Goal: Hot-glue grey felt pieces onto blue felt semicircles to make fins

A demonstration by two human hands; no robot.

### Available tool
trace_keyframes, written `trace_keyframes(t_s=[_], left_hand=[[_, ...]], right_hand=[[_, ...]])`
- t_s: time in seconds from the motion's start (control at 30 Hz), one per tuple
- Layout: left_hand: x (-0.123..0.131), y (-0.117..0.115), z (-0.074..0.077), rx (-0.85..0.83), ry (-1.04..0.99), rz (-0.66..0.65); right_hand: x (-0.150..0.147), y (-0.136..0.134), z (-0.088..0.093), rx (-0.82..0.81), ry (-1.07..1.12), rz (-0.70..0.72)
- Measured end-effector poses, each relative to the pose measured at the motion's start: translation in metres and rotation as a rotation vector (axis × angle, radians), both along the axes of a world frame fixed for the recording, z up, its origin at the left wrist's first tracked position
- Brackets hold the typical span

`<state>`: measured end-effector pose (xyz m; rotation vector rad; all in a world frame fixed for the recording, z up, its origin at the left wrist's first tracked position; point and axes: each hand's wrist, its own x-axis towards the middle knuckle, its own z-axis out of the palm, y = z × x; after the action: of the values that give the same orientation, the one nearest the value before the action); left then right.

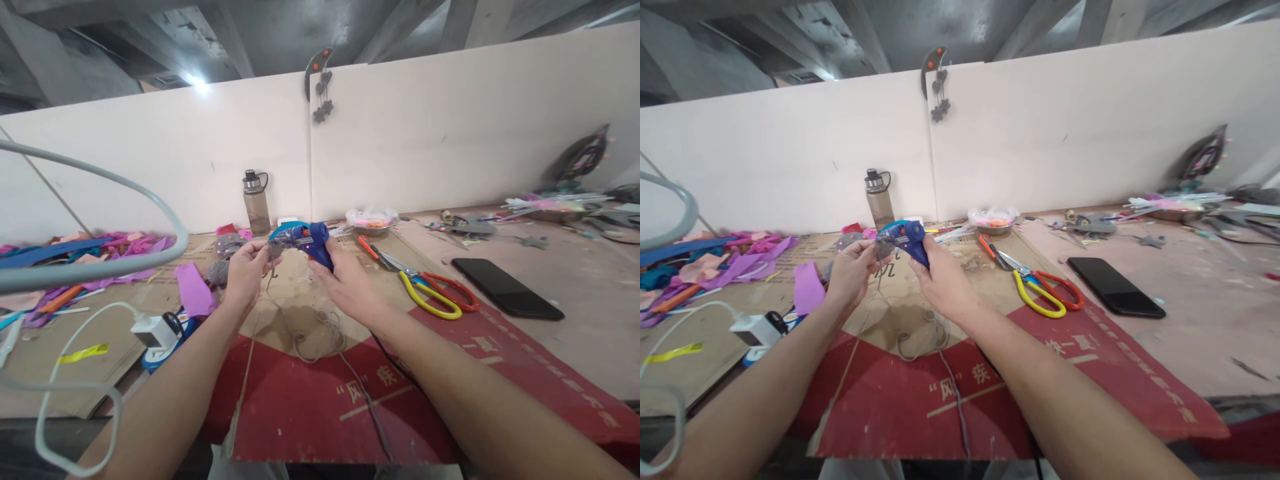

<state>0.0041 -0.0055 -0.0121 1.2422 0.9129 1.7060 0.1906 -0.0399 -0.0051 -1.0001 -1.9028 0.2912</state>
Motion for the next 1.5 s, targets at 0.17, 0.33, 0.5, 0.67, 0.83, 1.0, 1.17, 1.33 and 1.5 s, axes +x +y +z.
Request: trace_keyframes(t_s=[0.17,0.33,0.5,0.67,0.83,1.0,1.17,1.33,1.5], left_hand=[[0.0012,-0.0015,0.0013,-0.010,-0.012,0.010],[0.0022,-0.0033,0.0027,-0.014,-0.016,0.008],[0.0023,-0.0038,0.0036,-0.016,-0.028,0.015],[0.0027,-0.0050,0.0057,-0.023,-0.043,0.019],[0.0038,-0.0068,0.0084,-0.026,-0.041,0.024],[0.0034,-0.0073,0.0097,-0.015,-0.034,0.010],[0.0030,-0.0076,0.0087,-0.007,-0.030,0.012],[0.0025,-0.0077,0.0085,0.006,-0.041,0.002],[0.0015,-0.0080,0.0090,0.014,-0.053,-0.017]], right_hand=[[0.0001,-0.0008,0.0009,-0.011,-0.003,-0.014],[0.0005,-0.0027,0.0032,-0.025,-0.008,-0.020],[0.0011,-0.0018,0.0026,-0.024,0.005,-0.021],[0.0015,0.0004,-0.0005,-0.011,0.027,-0.003],[0.0019,0.0015,-0.0009,0.019,0.032,-0.005],[0.0033,0.0009,0.0001,0.018,0.016,-0.040],[0.0041,0.0007,0.0008,0.014,0.013,-0.048],[0.0047,0.0012,0.0013,0.047,0.032,-0.028],[0.0059,0.0023,0.0013,0.048,0.030,-0.055]])
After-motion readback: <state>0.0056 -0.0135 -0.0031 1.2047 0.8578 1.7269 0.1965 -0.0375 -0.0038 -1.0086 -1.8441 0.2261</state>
